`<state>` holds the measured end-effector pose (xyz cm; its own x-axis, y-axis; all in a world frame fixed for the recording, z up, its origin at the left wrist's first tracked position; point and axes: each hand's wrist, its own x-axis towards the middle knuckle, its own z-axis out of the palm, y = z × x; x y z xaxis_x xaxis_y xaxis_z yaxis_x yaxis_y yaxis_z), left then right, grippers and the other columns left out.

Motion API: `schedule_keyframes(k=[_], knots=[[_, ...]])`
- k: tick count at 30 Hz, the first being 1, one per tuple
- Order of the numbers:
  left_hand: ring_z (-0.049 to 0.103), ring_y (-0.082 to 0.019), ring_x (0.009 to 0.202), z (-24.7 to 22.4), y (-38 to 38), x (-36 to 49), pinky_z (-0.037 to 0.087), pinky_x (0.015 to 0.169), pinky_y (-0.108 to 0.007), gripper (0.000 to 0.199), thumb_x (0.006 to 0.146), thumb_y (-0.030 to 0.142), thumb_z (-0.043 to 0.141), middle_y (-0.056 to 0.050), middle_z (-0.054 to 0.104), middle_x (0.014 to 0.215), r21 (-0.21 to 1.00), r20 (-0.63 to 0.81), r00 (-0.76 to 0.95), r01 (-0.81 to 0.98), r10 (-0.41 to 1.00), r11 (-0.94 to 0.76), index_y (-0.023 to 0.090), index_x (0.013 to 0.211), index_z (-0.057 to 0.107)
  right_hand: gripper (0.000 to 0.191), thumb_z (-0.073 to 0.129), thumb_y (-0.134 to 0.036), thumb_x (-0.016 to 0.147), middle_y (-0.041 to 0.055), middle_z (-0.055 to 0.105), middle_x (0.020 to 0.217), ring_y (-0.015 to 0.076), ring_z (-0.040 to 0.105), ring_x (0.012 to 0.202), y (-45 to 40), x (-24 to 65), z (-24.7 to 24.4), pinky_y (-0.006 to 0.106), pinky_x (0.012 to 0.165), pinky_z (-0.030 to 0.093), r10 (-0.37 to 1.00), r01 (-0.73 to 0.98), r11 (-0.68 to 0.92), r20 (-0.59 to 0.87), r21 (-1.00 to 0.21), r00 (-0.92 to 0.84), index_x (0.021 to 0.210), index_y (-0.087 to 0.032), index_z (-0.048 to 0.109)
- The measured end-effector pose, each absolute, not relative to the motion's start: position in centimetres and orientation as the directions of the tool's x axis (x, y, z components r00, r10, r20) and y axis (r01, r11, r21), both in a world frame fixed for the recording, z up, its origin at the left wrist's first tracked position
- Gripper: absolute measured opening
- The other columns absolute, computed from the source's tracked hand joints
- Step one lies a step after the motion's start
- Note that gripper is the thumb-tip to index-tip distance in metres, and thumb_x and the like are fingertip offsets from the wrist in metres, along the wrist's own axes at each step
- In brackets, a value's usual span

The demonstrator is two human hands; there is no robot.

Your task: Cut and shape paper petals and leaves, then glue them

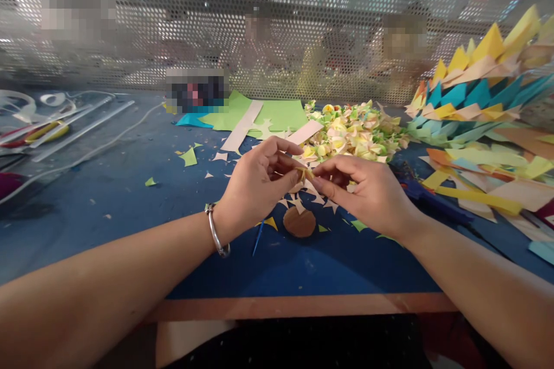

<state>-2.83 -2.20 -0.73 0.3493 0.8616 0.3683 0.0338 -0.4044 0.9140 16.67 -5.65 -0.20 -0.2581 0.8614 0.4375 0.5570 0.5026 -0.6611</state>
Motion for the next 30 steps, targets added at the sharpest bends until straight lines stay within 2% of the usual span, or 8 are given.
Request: schedule_keyframes(k=[8,21,30], knots=[[0.07,-0.015,0.074,-0.79,-2.27,-3.14,0.054,0.062,-0.026,0.022,0.081,0.018,0.067,-0.001,0.071,0.079,0.899,0.382,0.353,0.073,0.854,-0.432,0.019,0.102,0.06,0.023,0.07,-0.038,0.086,0.0043,0.068,0.077,0.0129,0.058,0.061,-5.8,16.52,-0.01,0.025,0.054,0.048,0.875,0.57,0.477,0.423,-0.669,-0.237,0.091,-0.016,0.071],[0.068,-0.015,0.08,-0.91,-2.11,-3.27,0.057,0.07,-0.028,0.017,0.081,0.016,0.064,-0.004,0.069,0.087,0.87,0.421,0.349,0.107,0.837,-0.482,0.018,0.097,0.061,0.025,0.07,-0.039,0.087,0.0033,0.067,0.077,0.0126,0.058,0.061,-5.96,16.62,-0.08,0.024,0.054,0.048,0.85,0.578,0.516,0.463,-0.632,-0.252,0.098,-0.016,0.072],[0.07,-0.017,0.085,-1.01,-1.98,-3.38,0.059,0.079,-0.031,0.016,0.083,0.017,0.064,-0.005,0.07,0.091,0.84,0.468,0.386,0.087,0.795,-0.536,0.018,0.099,0.061,0.02,0.068,-0.037,0.088,0.004,0.068,0.079,0.0139,0.06,0.066,-6.08,16.59,0.03,0.024,0.055,0.048,0.849,0.578,0.515,0.47,-0.633,-0.241,0.094,-0.018,0.072]])
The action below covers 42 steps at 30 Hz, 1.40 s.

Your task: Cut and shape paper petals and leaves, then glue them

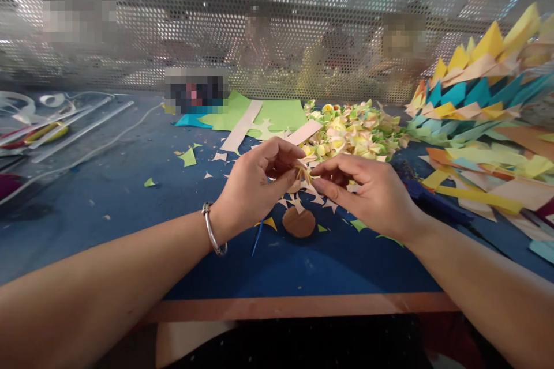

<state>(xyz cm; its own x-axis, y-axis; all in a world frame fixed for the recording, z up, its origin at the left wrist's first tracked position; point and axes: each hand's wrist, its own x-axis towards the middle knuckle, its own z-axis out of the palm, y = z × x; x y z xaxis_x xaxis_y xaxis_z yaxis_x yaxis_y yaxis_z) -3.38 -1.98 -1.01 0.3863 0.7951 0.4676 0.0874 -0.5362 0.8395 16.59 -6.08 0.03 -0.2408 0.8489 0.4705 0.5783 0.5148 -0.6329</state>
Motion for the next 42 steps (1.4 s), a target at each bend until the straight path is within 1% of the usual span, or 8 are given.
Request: schedule_keyframes(k=[9,20,23,27,30,34,39,42], knots=[[0.071,-0.017,0.087,-0.9,-2.2,-3.5,0.06,0.079,-0.028,0.022,0.081,0.013,0.064,-0.004,0.072,0.093,0.824,0.491,0.408,0.067,0.77,-0.562,0.018,0.102,0.06,0.011,0.065,-0.027,0.089,0.0024,0.067,0.076,0.013,0.059,0.065,-6.2,16.6,0.2,0.025,0.058,0.049,0.84,0.594,0.524,0.488,-0.61,-0.24,0.094,-0.018,0.07],[0.07,-0.014,0.083,-0.5,-2.8,-3.5,0.06,0.08,-0.026,0.022,0.084,0.014,0.066,-0.002,0.07,0.088,0.776,0.532,0.454,0.078,0.715,-0.626,0.019,0.105,0.059,0.012,0.063,-0.027,0.091,0.0024,0.065,0.072,0.0126,0.056,0.061,-6.1,16.6,0.3,0.024,0.055,0.046,0.806,0.587,0.579,0.508,-0.567,-0.304,0.09,-0.018,0.071],[0.069,-0.015,0.083,-0.6,-2.8,-3.4,0.06,0.08,-0.027,0.023,0.085,0.016,0.066,-0.002,0.069,0.089,0.793,0.521,0.456,0.053,0.721,-0.607,0.019,0.106,0.059,0.013,0.062,-0.028,0.091,0.0027,0.066,0.073,0.013,0.057,0.063,-6.1,16.7,0.3,0.024,0.055,0.046,0.81,0.592,0.573,0.502,-0.566,-0.304,0.087,-0.019,0.07],[0.068,-0.015,0.081,-0.5,-2.6,-3.2,0.058,0.073,-0.027,0.028,0.083,0.016,0.066,-0.003,0.067,0.086,0.843,0.486,0.398,0.024,0.778,-0.538,0.017,0.109,0.056,0.017,0.062,-0.032,0.092,0.0027,0.066,0.074,0.0129,0.059,0.064,-6.1,16.8,0.2,0.024,0.055,0.046,0.802,0.596,0.578,0.521,-0.557,-0.291,0.086,-0.018,0.07],[0.068,-0.015,0.075,-0.5,-2.2,-3.2,0.057,0.067,-0.027,0.031,0.081,0.017,0.067,-0.002,0.067,0.082,0.897,0.405,0.377,0.01,0.833,-0.441,0.017,0.109,0.055,0.015,0.062,-0.03,0.093,0.0027,0.068,0.077,0.0124,0.059,0.063,-6.0,17.0,0.4,0.024,0.055,0.047,0.797,0.635,0.572,0.537,-0.52,-0.278,0.091,-0.018,0.071],[0.068,-0.014,0.07,-0.8,-1.6,-3.5,0.056,0.065,-0.028,0.027,0.078,0.019,0.071,0.0,0.068,0.076,0.939,0.314,0.35,0.025,0.883,-0.343,0.019,0.102,0.057,0.013,0.062,-0.03,0.091,0.0037,0.071,0.081,0.0137,0.061,0.063,-6.2,18.2,0.9,0.026,0.055,0.048,0.81,0.718,0.527,0.523,-0.455,-0.264,0.093,-0.02,0.071],[0.069,-0.014,0.068,-1.1,-1.3,-3.7,0.052,0.059,-0.026,0.021,0.082,0.019,0.067,-0.002,0.07,0.076,0.949,0.267,0.373,0.061,0.888,-0.311,0.019,0.101,0.058,0.016,0.06,-0.037,0.093,0.0059,0.072,0.084,0.0157,0.064,0.064,-7.6,22.0,0.7,0.029,0.057,0.049,0.8,0.844,0.454,0.549,-0.287,-0.243,0.093,-0.024,0.07],[0.069,-0.014,0.066,-1.0,-1.5,-3.7,0.048,0.051,-0.024,0.021,0.085,0.019,0.063,-0.001,0.067,0.077,0.948,0.245,0.405,0.089,0.881,-0.305,0.019,0.104,0.055,0.021,0.061,-0.046,0.091,0.0058,0.071,0.079,0.0154,0.063,0.06,-9.0,25.3,0.2,0.03,0.056,0.048,0.808,0.914,0.362,0.55,-0.183,-0.211,0.094,-0.027,0.07]])
